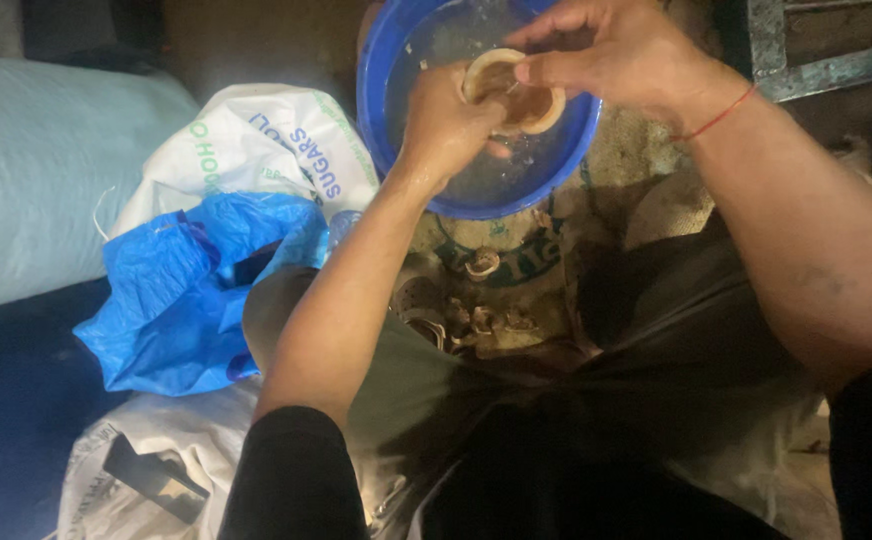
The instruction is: The person sits on the floor and washes multiple small bowls by hand in a blue basin filled with water. They scrub the inside and outside of each bowl, rinse it, and place it into a nearby sack.
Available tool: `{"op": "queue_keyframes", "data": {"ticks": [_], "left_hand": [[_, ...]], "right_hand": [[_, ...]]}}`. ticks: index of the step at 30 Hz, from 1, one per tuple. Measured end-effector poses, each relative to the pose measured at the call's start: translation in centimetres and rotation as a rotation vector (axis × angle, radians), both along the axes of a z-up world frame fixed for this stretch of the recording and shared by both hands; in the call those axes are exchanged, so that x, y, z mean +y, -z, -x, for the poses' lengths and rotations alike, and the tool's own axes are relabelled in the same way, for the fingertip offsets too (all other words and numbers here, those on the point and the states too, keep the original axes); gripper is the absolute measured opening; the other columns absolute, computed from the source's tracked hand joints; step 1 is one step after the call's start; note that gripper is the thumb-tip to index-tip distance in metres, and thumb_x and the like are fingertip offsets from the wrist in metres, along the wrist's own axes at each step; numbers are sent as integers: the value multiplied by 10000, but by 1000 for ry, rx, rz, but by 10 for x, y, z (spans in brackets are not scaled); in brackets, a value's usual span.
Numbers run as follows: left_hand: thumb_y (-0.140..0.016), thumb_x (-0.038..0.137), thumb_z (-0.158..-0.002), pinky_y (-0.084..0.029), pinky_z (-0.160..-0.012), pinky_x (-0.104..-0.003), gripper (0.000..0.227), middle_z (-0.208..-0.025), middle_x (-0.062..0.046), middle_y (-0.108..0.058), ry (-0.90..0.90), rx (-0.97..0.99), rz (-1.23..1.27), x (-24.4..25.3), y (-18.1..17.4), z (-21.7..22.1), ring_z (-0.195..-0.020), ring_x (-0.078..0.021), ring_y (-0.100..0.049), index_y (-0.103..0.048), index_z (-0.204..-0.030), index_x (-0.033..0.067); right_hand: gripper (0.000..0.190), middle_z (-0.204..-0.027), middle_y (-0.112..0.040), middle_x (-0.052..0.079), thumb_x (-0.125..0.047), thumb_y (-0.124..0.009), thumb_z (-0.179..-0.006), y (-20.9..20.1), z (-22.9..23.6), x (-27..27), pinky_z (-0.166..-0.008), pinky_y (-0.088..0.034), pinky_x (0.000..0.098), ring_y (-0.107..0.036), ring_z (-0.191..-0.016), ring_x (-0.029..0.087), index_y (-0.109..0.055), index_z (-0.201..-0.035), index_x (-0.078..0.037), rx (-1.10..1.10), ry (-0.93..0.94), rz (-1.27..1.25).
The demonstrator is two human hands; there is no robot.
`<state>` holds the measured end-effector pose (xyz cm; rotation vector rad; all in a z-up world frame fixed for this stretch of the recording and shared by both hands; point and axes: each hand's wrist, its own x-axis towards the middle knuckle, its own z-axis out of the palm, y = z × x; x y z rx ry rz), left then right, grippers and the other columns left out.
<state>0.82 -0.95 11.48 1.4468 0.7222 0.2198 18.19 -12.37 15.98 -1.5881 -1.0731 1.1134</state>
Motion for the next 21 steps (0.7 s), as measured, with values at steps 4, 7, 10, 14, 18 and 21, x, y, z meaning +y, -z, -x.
{"op": "queue_keyframes", "data": {"ticks": [4,7,10,14,18,21], "left_hand": [[-642,8,-881,-673,-650,-313,273,-986,-205,-747,-3,8,98,2,-1,-2,-777,-240,-823,-624,-1139,-79],[-778,-1,-833,-700,-567,-336,274,-952,-222,-747,-50,58,-1,0,3,-1,-759,-253,-799,-669,-1055,-120],[-643,-68,-855,-712,-656,-332,260,-983,-238,-746,-21,-78,95,0,5,0,-774,-276,-803,-656,-1111,-113],[-596,-64,-850,-674,-652,-344,305,-1001,-241,-747,-43,0,104,1,5,-2,-790,-287,-811,-640,-1148,-111],[-555,-19,-919,-691,-689,-400,272,-1044,-245,-713,-69,-59,229,-1,7,-3,-806,-308,-788,-596,-1159,-140],[-556,-38,-901,-707,-764,-382,280,-1052,-225,-711,-40,-75,254,1,10,-2,-831,-291,-795,-561,-1168,-120]], "right_hand": [[316,-1041,-778,79,-147,-812,-910,-1,-4,-1,-777,-606,230,-729,-876,107,-759,-1207,-52,-2,-17,35],[342,-1052,-779,82,-177,-812,-912,2,-3,-3,-763,-582,238,-717,-893,117,-764,-1236,-79,-71,-67,36],[374,-1116,-771,89,-192,-823,-900,3,-3,-2,-844,-617,243,-737,-963,134,-755,-1249,-77,-81,-61,13],[577,-1243,-738,115,-185,-859,-853,-3,-8,-6,-912,-596,263,-724,-1088,167,-659,-1384,-78,-60,-187,-31],[856,-1279,-698,144,-93,-860,-739,-10,-8,-2,-920,-573,315,-683,-1134,226,-501,-1515,-60,-141,-385,-173],[788,-1284,-700,92,-73,-874,-718,-13,-9,0,-888,-632,317,-719,-1079,206,-589,-1450,-135,-282,-234,63]]}}
